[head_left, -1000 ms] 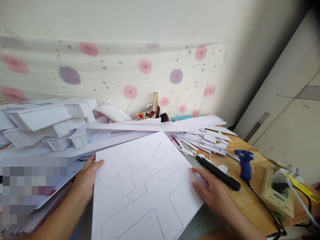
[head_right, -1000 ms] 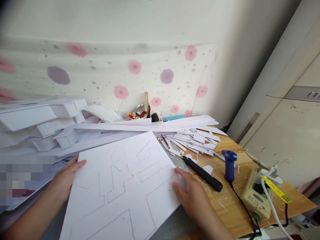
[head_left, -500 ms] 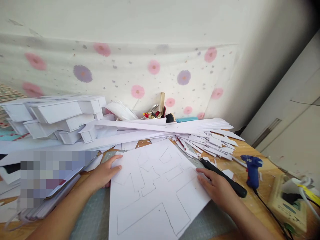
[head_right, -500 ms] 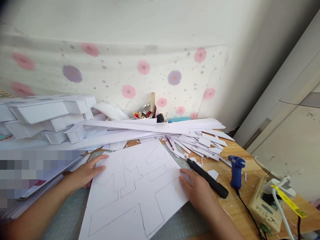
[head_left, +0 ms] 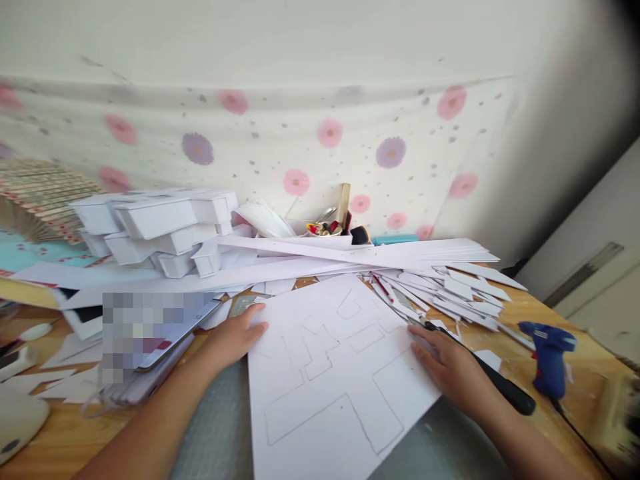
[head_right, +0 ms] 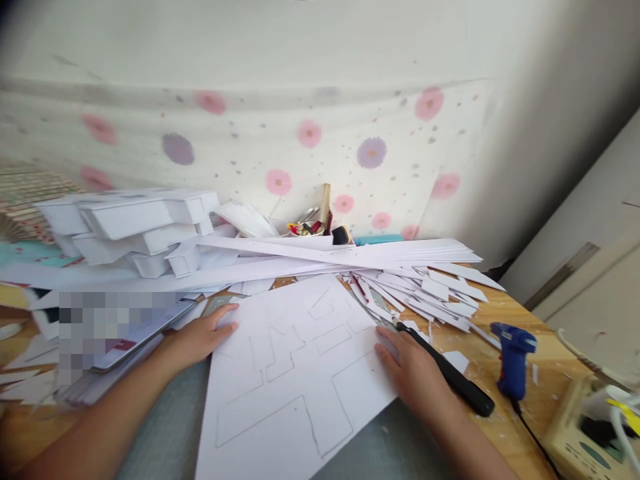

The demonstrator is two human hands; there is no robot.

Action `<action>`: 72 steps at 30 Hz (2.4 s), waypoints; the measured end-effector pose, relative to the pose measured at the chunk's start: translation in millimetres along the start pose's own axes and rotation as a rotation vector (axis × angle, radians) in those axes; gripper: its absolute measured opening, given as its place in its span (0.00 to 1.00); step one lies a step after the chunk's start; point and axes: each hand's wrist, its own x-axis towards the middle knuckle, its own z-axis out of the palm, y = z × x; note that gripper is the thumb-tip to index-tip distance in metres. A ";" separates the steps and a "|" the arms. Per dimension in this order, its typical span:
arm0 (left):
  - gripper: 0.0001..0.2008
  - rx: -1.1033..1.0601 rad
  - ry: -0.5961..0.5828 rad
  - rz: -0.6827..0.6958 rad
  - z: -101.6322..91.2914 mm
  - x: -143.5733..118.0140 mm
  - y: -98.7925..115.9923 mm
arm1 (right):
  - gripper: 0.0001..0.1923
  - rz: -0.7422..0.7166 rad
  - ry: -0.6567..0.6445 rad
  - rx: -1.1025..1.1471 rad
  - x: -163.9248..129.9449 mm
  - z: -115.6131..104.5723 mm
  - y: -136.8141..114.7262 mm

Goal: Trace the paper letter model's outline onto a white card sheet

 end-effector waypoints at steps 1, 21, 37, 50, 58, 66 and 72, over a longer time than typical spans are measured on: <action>0.31 0.026 -0.003 0.001 0.0 -0.2 -1.1 | 0.24 -0.017 -0.015 -0.012 6.7 3.1 3.3; 0.18 0.013 0.120 0.780 35.5 -51.9 43.6 | 0.22 0.027 -0.004 -0.341 -26.1 -49.5 42.6; 0.26 0.412 0.021 1.252 66.8 -102.1 82.5 | 0.22 0.241 -0.132 1.321 -45.4 -31.9 -47.6; 0.11 0.312 0.245 1.415 116.7 -122.7 89.8 | 0.21 0.301 0.123 1.546 -42.8 -0.8 -58.6; 0.11 0.375 0.300 1.412 110.9 -112.2 88.8 | 0.18 0.206 0.175 1.059 -46.1 4.6 -50.1; 0.12 0.390 0.335 1.362 124.5 -115.4 81.9 | 0.16 -0.132 0.136 0.257 -50.5 13.3 -59.5; 0.12 0.370 0.316 1.353 122.2 -119.9 82.9 | 0.14 -0.253 0.151 0.228 -42.5 14.3 -65.6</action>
